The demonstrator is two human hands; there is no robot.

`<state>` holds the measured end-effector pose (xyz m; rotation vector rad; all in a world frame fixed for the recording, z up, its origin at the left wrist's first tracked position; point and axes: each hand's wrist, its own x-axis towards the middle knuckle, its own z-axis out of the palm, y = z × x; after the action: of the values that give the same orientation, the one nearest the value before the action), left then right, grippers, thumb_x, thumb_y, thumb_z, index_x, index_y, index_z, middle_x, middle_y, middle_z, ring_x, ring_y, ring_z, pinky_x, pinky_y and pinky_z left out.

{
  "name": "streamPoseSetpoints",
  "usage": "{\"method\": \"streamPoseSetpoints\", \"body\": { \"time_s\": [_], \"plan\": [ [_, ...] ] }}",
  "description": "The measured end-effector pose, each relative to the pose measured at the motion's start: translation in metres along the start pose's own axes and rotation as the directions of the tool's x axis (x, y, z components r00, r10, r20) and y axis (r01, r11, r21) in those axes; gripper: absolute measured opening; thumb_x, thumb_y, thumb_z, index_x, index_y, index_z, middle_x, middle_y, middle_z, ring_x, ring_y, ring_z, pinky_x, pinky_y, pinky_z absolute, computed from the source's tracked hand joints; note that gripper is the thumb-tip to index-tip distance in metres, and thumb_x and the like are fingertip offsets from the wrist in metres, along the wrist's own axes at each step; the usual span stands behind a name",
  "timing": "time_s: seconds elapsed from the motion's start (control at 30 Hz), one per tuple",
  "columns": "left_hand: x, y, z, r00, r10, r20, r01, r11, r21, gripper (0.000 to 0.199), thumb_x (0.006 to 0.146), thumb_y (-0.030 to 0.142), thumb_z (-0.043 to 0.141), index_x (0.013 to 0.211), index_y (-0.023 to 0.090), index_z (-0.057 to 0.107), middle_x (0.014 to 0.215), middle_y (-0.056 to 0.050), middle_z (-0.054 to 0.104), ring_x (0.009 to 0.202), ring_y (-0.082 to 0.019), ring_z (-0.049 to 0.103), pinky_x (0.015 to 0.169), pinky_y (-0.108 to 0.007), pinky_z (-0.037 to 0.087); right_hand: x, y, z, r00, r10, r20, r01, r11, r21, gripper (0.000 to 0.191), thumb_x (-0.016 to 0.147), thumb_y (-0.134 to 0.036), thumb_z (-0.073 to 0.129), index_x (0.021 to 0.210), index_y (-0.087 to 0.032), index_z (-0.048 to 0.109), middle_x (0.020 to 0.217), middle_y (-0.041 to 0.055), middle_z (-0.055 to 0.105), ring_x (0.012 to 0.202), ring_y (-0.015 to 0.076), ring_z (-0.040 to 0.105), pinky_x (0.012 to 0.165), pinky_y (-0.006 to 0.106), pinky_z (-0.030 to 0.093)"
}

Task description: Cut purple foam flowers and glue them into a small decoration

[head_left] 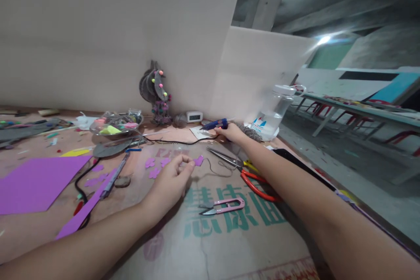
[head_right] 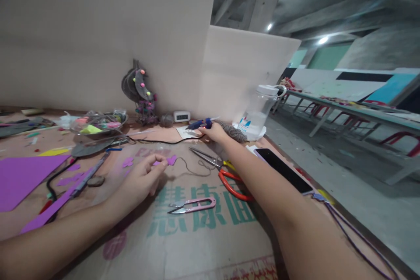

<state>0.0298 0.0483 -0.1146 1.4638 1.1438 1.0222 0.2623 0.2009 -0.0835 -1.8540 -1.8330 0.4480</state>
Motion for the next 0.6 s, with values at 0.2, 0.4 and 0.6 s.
{"method": "streamPoseSetpoints", "body": {
  "time_s": [0.2,0.4,0.6],
  "plan": [
    [-0.003,0.006,-0.003,1.000,-0.005,-0.024,0.005,1.000,-0.001,0.025,0.086,0.045,0.048,0.086,0.020,0.051,0.036,0.012,0.034,0.034,-0.007,0.030,0.038,-0.017,0.020,-0.004,0.008,-0.005,0.998,-0.060,0.035,0.065,0.984,-0.166,0.037,0.084,-0.040,0.068,0.108,-0.012,0.064,0.104,0.0129,0.069,0.096,0.0274,0.065,0.083,0.039,0.051],
    [0.000,0.003,-0.003,0.999,0.028,-0.027,-0.029,0.999,-0.036,0.025,0.086,0.045,0.048,0.085,0.020,0.051,0.039,0.012,0.034,0.036,-0.007,0.030,0.038,-0.017,0.020,-0.086,-0.008,-0.035,0.962,-0.246,-0.115,0.213,0.947,-0.240,0.031,0.086,-0.035,0.063,0.109,-0.014,0.065,0.109,0.0153,0.069,0.099,0.0281,0.061,0.085,0.037,0.044],
    [0.000,0.002,-0.003,0.999,0.047,-0.015,-0.048,0.995,-0.092,0.028,0.084,0.048,0.051,0.085,0.020,0.050,0.040,0.013,0.032,0.035,-0.007,0.030,0.038,-0.017,0.021,-0.182,-0.043,-0.015,0.926,-0.313,0.209,0.282,0.945,0.168,0.025,0.088,-0.036,0.059,0.104,-0.020,0.071,0.065,0.0005,0.065,0.056,0.0132,0.055,0.051,0.023,0.038]
  ]
}}
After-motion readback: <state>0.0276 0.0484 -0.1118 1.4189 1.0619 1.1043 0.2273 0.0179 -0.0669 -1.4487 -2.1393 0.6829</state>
